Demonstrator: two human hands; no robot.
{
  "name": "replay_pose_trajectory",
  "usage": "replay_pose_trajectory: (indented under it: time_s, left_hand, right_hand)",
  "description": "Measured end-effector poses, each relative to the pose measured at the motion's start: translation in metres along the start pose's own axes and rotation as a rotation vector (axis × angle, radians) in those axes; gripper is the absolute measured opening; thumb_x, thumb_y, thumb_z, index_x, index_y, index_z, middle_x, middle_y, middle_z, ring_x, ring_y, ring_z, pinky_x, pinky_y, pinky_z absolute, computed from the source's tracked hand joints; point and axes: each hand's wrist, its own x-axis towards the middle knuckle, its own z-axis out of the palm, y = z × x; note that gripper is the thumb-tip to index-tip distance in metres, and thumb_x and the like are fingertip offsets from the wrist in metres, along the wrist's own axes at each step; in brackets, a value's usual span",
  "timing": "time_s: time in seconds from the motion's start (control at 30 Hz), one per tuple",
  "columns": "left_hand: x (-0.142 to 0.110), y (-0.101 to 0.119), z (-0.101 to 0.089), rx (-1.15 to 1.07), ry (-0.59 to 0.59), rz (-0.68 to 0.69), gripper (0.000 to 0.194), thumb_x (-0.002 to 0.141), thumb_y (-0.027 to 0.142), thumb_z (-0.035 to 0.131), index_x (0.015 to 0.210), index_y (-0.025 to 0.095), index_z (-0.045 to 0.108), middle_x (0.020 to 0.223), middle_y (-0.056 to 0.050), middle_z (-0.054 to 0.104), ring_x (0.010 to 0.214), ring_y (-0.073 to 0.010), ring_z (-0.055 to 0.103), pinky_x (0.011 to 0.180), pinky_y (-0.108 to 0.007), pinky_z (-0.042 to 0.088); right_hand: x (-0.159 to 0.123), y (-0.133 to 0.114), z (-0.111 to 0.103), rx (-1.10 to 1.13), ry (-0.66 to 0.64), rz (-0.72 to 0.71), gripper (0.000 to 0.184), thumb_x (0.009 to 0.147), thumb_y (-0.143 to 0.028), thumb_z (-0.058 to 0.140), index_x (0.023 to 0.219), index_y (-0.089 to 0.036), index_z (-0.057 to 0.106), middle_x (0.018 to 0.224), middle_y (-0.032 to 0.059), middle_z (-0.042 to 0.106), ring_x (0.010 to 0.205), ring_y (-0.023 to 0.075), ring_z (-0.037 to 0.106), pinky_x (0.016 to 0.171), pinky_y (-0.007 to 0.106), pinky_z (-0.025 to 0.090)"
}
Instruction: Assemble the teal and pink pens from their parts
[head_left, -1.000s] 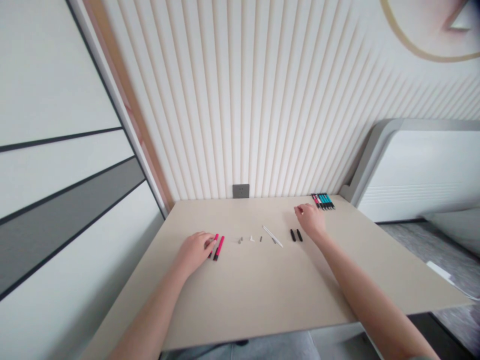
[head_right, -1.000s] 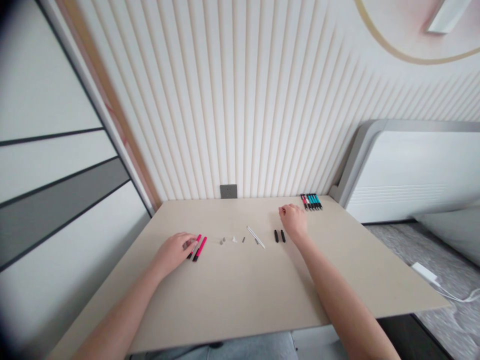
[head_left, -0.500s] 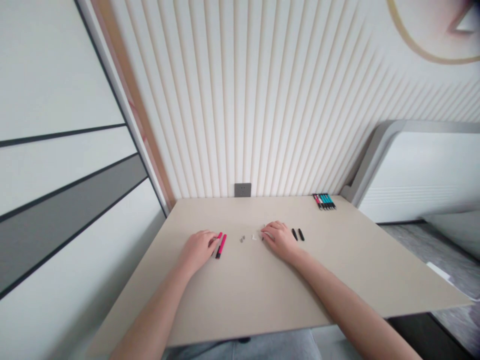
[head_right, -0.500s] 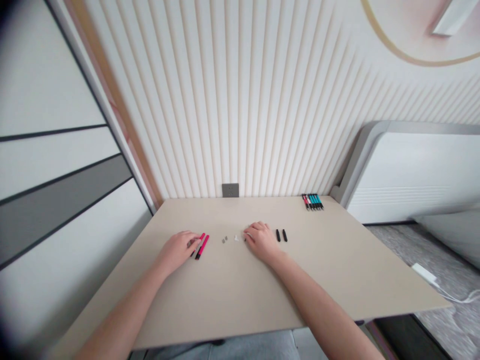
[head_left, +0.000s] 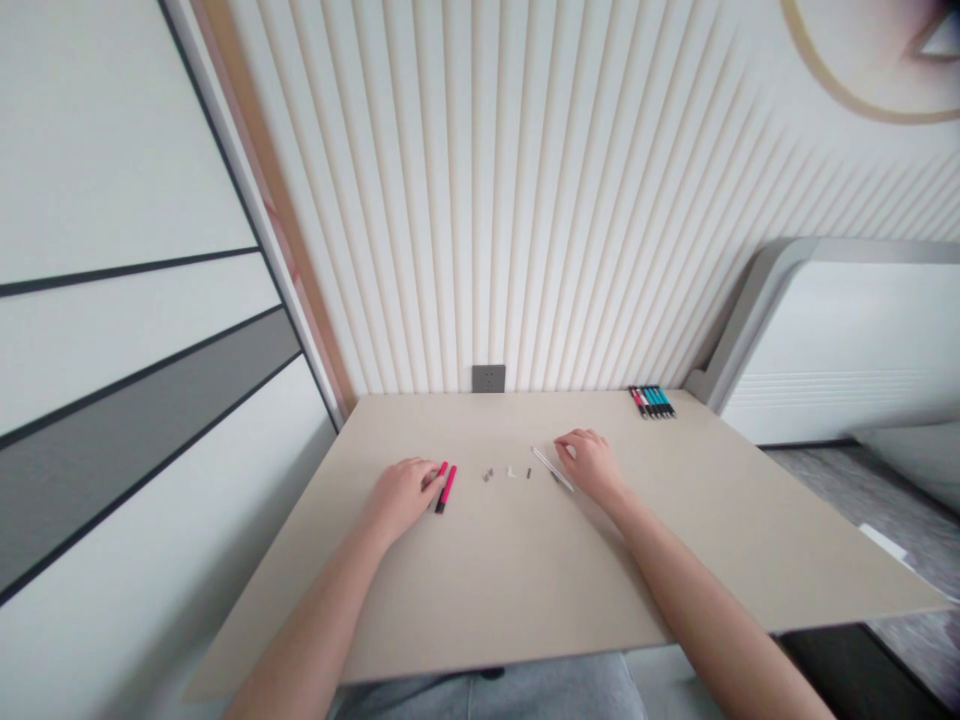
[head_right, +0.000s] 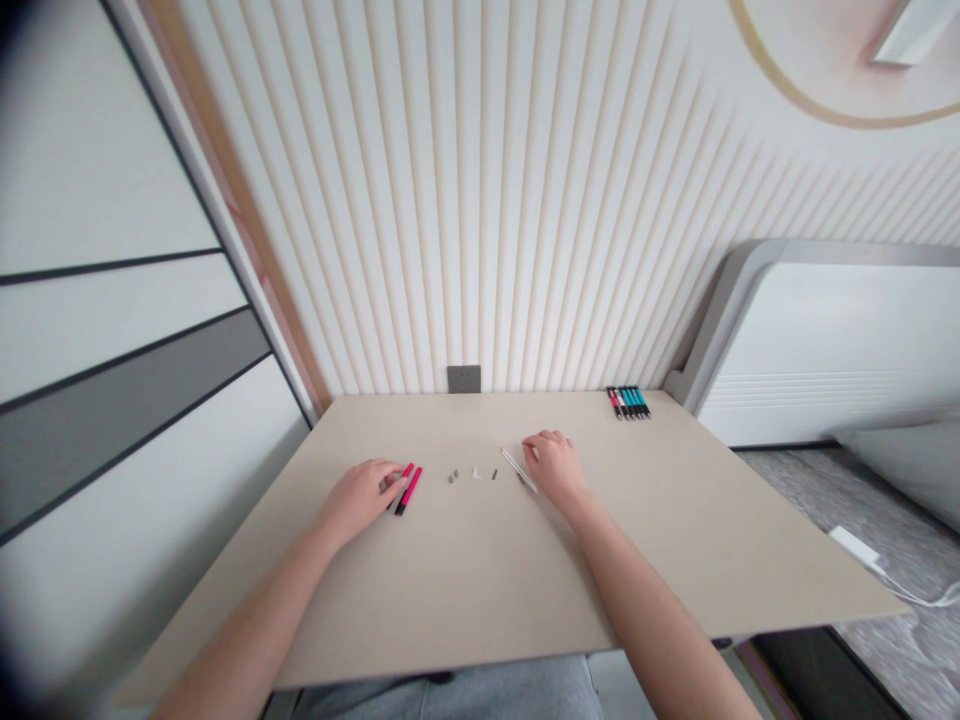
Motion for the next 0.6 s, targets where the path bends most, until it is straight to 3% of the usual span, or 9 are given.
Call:
replay_pose_trajectory:
  time_s: [0.2,0.6]
  left_hand:
    - [0.001,0.001,0.0,-0.001,-0.003,-0.011,0.027,0.092,0.034,0.047,0.097,0.022,0.07,0.091,-0.007,0.071,0.085,-0.022,0.064,0.078,-0.03,0.043]
    - [0.001,0.003,-0.003,-0.018,-0.043,-0.049,0.025,0.092,0.032,0.049,0.101,0.021,0.069,0.095,-0.007,0.071,0.089,-0.0212,0.064,0.081,-0.03,0.043]
  right_hand:
    - [0.005,0.025,-0.003,-0.031,-0.028,0.12,0.026,0.093,-0.028,0.048,0.098,-0.023,0.073,0.103,0.0054,0.07,0.101,0.0208,0.059,0.09,0.029,0.037]
    - [0.001,0.011,-0.003,0.044,-0.021,0.021,0.025,0.092,-0.027,0.048,0.097,-0.022,0.073,0.101,0.0064,0.071,0.1,0.021,0.059,0.091,0.031,0.037]
